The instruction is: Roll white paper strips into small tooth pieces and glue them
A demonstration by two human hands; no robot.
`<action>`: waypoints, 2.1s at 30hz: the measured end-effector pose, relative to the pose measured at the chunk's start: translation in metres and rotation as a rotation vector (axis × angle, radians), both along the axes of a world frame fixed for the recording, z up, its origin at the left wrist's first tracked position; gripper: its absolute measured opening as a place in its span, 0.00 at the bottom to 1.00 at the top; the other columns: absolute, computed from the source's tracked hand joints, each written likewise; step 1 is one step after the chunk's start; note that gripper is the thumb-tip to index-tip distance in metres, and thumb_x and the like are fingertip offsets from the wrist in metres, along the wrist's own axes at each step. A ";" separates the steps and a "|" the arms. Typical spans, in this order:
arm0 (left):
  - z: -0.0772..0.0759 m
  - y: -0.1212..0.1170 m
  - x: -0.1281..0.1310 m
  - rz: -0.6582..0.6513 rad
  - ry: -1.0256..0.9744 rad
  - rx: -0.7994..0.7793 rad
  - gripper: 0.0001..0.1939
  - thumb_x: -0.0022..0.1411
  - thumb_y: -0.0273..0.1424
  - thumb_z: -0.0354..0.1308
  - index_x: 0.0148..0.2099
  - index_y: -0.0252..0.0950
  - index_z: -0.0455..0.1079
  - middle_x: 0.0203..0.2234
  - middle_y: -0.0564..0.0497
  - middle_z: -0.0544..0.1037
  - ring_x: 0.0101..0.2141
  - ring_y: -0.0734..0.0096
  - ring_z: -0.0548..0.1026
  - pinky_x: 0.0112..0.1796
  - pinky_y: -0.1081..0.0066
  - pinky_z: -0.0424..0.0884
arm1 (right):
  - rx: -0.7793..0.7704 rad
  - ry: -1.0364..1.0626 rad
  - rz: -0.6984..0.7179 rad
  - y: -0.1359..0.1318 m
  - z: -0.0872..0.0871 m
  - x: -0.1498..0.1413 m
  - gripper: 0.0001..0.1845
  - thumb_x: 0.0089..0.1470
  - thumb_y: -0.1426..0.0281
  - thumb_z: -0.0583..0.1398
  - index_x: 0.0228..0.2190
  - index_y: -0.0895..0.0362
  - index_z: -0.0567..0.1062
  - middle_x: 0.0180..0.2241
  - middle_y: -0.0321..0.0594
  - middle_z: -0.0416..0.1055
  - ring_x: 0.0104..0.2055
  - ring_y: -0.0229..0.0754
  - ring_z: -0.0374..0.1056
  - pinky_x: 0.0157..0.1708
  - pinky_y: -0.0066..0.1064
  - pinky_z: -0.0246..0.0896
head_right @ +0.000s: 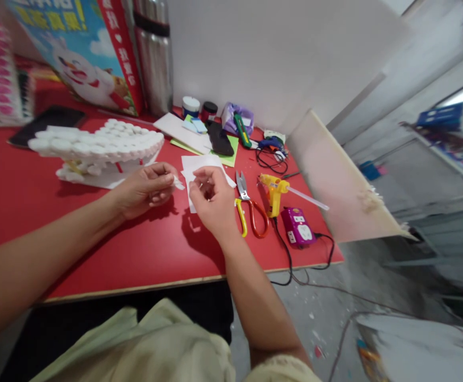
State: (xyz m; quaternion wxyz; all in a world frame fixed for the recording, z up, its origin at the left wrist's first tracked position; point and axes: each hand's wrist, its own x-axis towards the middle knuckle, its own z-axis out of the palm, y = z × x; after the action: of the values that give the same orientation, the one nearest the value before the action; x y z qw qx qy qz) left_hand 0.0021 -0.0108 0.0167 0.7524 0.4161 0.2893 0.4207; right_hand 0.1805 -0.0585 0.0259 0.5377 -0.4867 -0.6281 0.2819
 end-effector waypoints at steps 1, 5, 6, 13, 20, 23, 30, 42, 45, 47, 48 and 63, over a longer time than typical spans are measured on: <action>0.000 0.000 0.000 -0.002 -0.004 -0.005 0.26 0.43 0.40 0.82 0.32 0.36 0.68 0.15 0.59 0.67 0.14 0.83 0.59 0.14 0.81 0.50 | -0.048 0.085 0.002 0.002 0.001 0.000 0.10 0.57 0.67 0.66 0.39 0.53 0.70 0.29 0.29 0.71 0.22 0.31 0.61 0.24 0.27 0.58; -0.002 0.002 -0.002 -0.027 -0.015 -0.018 0.27 0.43 0.43 0.82 0.32 0.36 0.68 0.14 0.59 0.67 0.13 0.84 0.56 0.14 0.82 0.49 | -0.141 0.243 -0.011 0.006 0.001 0.003 0.16 0.54 0.61 0.71 0.29 0.54 0.70 0.21 0.27 0.69 0.17 0.30 0.58 0.18 0.25 0.54; -0.003 0.003 -0.002 -0.031 -0.018 -0.020 0.27 0.43 0.43 0.82 0.32 0.36 0.68 0.14 0.58 0.67 0.13 0.85 0.56 0.14 0.82 0.49 | -0.139 0.249 -0.020 0.007 0.000 0.004 0.17 0.54 0.60 0.71 0.28 0.55 0.71 0.20 0.28 0.70 0.17 0.30 0.59 0.18 0.25 0.55; -0.005 0.004 -0.003 -0.020 -0.068 -0.044 0.25 0.45 0.40 0.81 0.32 0.36 0.68 0.16 0.58 0.68 0.15 0.85 0.59 0.16 0.83 0.52 | -0.119 0.338 -0.009 0.008 0.000 0.010 0.15 0.54 0.61 0.71 0.27 0.56 0.74 0.23 0.34 0.78 0.18 0.33 0.68 0.18 0.26 0.62; -0.007 0.005 -0.003 -0.044 -0.122 -0.049 0.22 0.49 0.38 0.79 0.31 0.35 0.68 0.16 0.57 0.68 0.15 0.85 0.59 0.16 0.84 0.54 | -0.089 0.280 -0.076 0.000 -0.001 0.014 0.26 0.63 0.49 0.63 0.23 0.52 0.64 0.15 0.24 0.58 0.12 0.31 0.58 0.14 0.25 0.51; -0.006 0.004 -0.002 -0.060 -0.137 -0.064 0.24 0.48 0.39 0.80 0.30 0.35 0.67 0.16 0.57 0.67 0.15 0.85 0.58 0.15 0.84 0.52 | -0.112 0.022 -0.199 -0.017 -0.002 0.027 0.29 0.68 0.49 0.56 0.20 0.52 0.61 0.14 0.27 0.57 0.13 0.34 0.60 0.16 0.28 0.53; -0.005 0.003 -0.002 -0.039 -0.210 -0.120 0.22 0.46 0.35 0.82 0.31 0.33 0.71 0.19 0.55 0.71 0.17 0.85 0.62 0.18 0.84 0.58 | -0.232 -0.948 -0.452 -0.057 0.002 0.080 0.28 0.63 0.62 0.60 0.59 0.63 0.69 0.51 0.58 0.74 0.54 0.59 0.72 0.55 0.48 0.67; -0.006 -0.002 0.002 -0.016 -0.120 0.042 0.17 0.49 0.32 0.80 0.37 0.33 0.79 0.28 0.50 0.82 0.23 0.76 0.77 0.27 0.77 0.76 | -0.704 -1.302 -0.364 -0.034 0.021 0.075 0.28 0.59 0.65 0.59 0.57 0.68 0.68 0.48 0.65 0.76 0.47 0.65 0.78 0.43 0.45 0.68; -0.007 -0.001 0.001 -0.026 -0.124 0.043 0.17 0.50 0.32 0.80 0.39 0.33 0.79 0.28 0.50 0.83 0.23 0.75 0.78 0.27 0.75 0.77 | -0.735 -1.295 -0.340 -0.031 0.023 0.077 0.23 0.60 0.65 0.58 0.54 0.65 0.69 0.46 0.62 0.78 0.47 0.65 0.78 0.43 0.45 0.68; -0.009 0.000 0.001 -0.026 -0.123 0.035 0.17 0.50 0.33 0.80 0.39 0.33 0.79 0.29 0.49 0.83 0.24 0.75 0.78 0.28 0.75 0.77 | -0.742 -1.280 -0.340 -0.031 0.021 0.079 0.21 0.60 0.65 0.57 0.52 0.63 0.70 0.45 0.61 0.79 0.48 0.65 0.79 0.42 0.45 0.68; -0.009 0.001 0.001 -0.019 -0.125 0.032 0.17 0.50 0.33 0.80 0.39 0.33 0.79 0.29 0.49 0.83 0.24 0.75 0.78 0.28 0.75 0.77 | -0.746 -1.271 -0.349 -0.031 0.021 0.080 0.21 0.61 0.65 0.57 0.51 0.63 0.70 0.44 0.61 0.80 0.48 0.66 0.79 0.41 0.45 0.68; -0.010 0.003 0.000 -0.011 -0.209 -0.120 0.19 0.46 0.25 0.81 0.41 0.31 0.82 0.27 0.50 0.81 0.26 0.77 0.77 0.30 0.79 0.76 | -0.354 -0.461 -0.362 -0.066 -0.009 0.114 0.31 0.54 0.62 0.64 0.57 0.54 0.63 0.37 0.42 0.74 0.35 0.50 0.74 0.37 0.43 0.72</action>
State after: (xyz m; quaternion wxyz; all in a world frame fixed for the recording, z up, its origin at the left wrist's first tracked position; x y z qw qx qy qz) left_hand 0.0024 -0.0077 0.0066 0.8043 0.3257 0.2318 0.4396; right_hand 0.2946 -0.1246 0.0170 0.3300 -0.7270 -0.5780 0.1691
